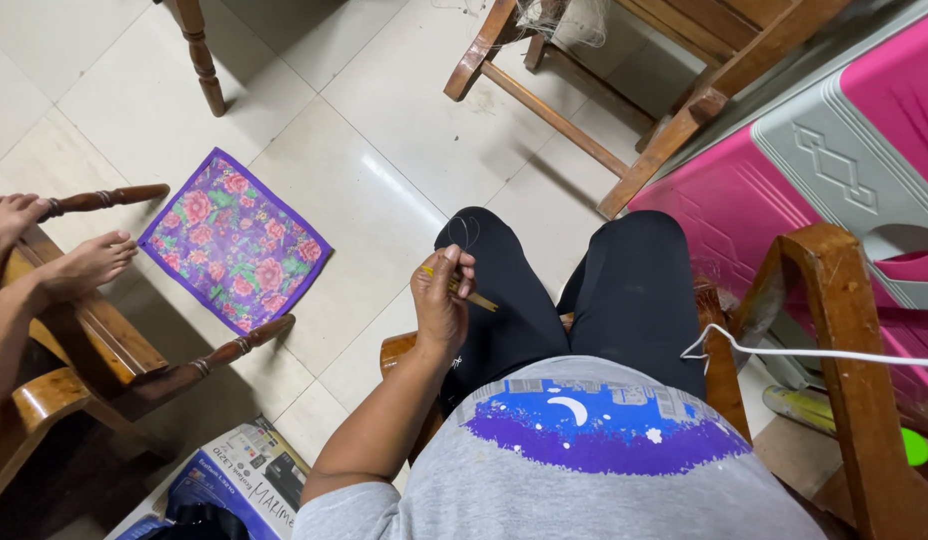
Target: Repairing a fine-mesh fishing net using a yellow netting needle and scissors
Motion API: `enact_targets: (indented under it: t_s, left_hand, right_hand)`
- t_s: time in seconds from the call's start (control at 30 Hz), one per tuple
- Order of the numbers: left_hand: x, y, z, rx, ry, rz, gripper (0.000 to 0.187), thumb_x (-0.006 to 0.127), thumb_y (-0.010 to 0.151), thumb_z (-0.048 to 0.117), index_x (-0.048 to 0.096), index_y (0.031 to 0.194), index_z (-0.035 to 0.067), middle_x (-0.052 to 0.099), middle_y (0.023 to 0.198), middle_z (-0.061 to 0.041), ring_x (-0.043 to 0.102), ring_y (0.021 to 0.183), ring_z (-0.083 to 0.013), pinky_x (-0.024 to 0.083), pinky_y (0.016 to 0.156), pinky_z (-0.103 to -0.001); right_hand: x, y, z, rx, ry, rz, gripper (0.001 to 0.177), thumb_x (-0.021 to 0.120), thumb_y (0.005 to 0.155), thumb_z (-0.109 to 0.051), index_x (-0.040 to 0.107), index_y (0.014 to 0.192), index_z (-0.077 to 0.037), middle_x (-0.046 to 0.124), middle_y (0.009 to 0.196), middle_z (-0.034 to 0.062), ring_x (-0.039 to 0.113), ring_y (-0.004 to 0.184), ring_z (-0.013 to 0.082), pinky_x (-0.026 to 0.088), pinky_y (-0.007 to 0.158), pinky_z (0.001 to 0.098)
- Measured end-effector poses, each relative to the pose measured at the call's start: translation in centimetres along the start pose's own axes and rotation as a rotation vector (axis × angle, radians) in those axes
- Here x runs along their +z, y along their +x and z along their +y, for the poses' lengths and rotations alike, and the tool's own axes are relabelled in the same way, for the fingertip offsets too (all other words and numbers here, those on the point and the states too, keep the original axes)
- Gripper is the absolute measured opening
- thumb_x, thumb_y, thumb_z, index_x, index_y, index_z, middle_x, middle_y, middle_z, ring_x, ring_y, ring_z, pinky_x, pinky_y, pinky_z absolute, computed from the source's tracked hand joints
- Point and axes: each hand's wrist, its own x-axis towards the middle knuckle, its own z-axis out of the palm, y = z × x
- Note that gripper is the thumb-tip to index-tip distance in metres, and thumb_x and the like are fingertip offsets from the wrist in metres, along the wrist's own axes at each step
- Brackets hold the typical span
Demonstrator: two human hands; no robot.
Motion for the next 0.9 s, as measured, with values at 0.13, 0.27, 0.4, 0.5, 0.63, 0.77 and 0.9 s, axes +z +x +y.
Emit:
enact_targets:
  t_s: [0.13,0.27,0.4,0.5,0.63,0.77,0.9]
  left_hand:
    - [-0.3,0.5,0.0,-0.007,-0.001,0.008,0.028,0.065,0.1,0.02,0.067,0.082,-0.002,0.057,0.061,-0.009,0.043,0.043,-0.0045,0.033,0.044,-0.018]
    - [-0.6,0.3,0.0,-0.008,0.007,0.004,0.028,0.065,0.1,0.02,0.066,0.082,-0.002,0.057,0.061,-0.009,0.043,0.043,-0.005,0.034,0.044,-0.018]
    - [-0.6,0.3,0.0,-0.001,0.003,0.032,0.027,0.066,0.099,0.02,0.066,0.082,-0.002,0.056,0.061,-0.01,0.043,0.043,-0.0053,0.034,0.044,-0.017]
    - [-0.7,0.3,0.4,-0.009,-0.011,0.041,0.027,0.066,0.098,0.021,0.067,0.082,-0.001,0.056,0.061,-0.009,0.043,0.043,-0.0051,0.033,0.044,-0.017]
    - [-0.8,0.1,1.0,-0.038,-0.02,0.022,0.026,0.067,0.098,0.02,0.067,0.081,0.0,0.057,0.062,-0.009,0.043,0.043,-0.0053,0.034,0.044,-0.017]
    - [-1.2,-0.2,1.0,-0.033,-0.019,0.025,0.025,0.066,0.098,0.02,0.066,0.082,0.001,0.056,0.062,-0.009,0.042,0.044,-0.0055,0.033,0.044,-0.016]
    - [-1.9,-0.3,0.9,-0.04,-0.006,0.001,0.021,0.066,0.097,0.02,0.069,0.082,0.006,0.066,0.082,-0.006,0.056,0.064,-0.0084,0.035,0.049,-0.019]
  right_hand:
    - [3.1,0.0,1.4,-0.051,0.001,0.11,0.009,0.072,0.108,0.003,0.065,0.107,-0.002,0.062,0.092,0.0077,0.055,0.077,0.0191,0.044,0.065,0.0338]
    - [7.6,1.3,4.1,-0.09,-0.013,0.205,0.007,0.07,0.11,0.001,0.064,0.109,-0.003,0.062,0.094,0.0073,0.054,0.08,0.019,0.044,0.067,0.0342]
    - [10.1,3.9,7.6,-0.151,-0.022,0.31,0.006,0.068,0.112,-0.002,0.063,0.11,-0.004,0.061,0.096,0.007,0.054,0.082,0.0188,0.044,0.068,0.0346]
    - [12.5,4.1,9.9,-0.171,-0.02,0.407,0.005,0.066,0.114,-0.004,0.062,0.111,-0.005,0.061,0.098,0.0067,0.054,0.083,0.0188,0.044,0.07,0.0349]
    - [15.4,3.3,10.8,-0.176,-0.011,0.558,0.005,0.064,0.116,-0.007,0.061,0.113,-0.006,0.06,0.1,0.0063,0.054,0.085,0.0186,0.044,0.071,0.0352]
    - [15.0,3.8,8.7,-0.188,-0.036,0.677,0.005,0.062,0.119,-0.009,0.06,0.114,-0.008,0.06,0.102,0.006,0.053,0.087,0.0185,0.044,0.073,0.0356]
    - [10.9,7.9,2.1,-0.237,-0.072,0.77,0.006,0.06,0.121,-0.012,0.059,0.116,-0.009,0.059,0.104,0.0056,0.053,0.089,0.0184,0.044,0.075,0.0359]
